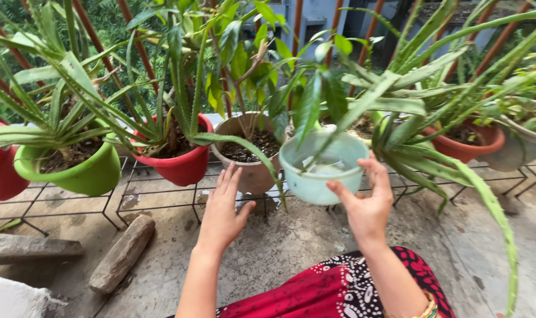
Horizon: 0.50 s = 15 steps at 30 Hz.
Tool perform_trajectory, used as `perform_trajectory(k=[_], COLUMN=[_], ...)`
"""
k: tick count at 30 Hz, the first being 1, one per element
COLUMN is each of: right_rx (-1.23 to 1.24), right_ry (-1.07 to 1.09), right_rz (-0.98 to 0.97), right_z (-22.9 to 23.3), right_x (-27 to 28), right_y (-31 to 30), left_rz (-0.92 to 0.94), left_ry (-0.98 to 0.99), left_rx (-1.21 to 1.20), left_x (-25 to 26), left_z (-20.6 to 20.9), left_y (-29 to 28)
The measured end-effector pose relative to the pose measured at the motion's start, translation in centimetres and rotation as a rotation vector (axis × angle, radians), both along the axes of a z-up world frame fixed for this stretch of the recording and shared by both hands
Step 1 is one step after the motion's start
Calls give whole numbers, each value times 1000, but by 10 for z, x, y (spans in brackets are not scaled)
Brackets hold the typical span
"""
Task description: The person waters several potted plants on a balcony using a plastic bowl, moving between different pots and touching the leaves of a larger plant.
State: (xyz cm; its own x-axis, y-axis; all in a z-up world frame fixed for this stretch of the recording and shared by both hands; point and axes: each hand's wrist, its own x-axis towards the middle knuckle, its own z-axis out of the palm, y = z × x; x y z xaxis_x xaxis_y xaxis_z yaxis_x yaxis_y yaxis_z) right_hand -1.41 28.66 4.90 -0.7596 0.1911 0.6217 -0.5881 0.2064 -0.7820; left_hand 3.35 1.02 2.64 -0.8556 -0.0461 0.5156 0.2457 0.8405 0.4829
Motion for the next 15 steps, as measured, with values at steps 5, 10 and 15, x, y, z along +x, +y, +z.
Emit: perform_trajectory(k=[5, 10, 15], right_rx=[-82, -342, -340], right_ry=[-73, -111, -88], right_rz=[57, 285, 304], right_z=[13, 46, 86], right_x=[42, 89, 129], right_y=[11, 40, 98], left_rz=[-66, -125, -181], left_ry=[125, 210, 263], left_rx=[-4, -63, -62], left_x=[20, 49, 76], left_z=[27, 69, 98], left_y=[16, 39, 68])
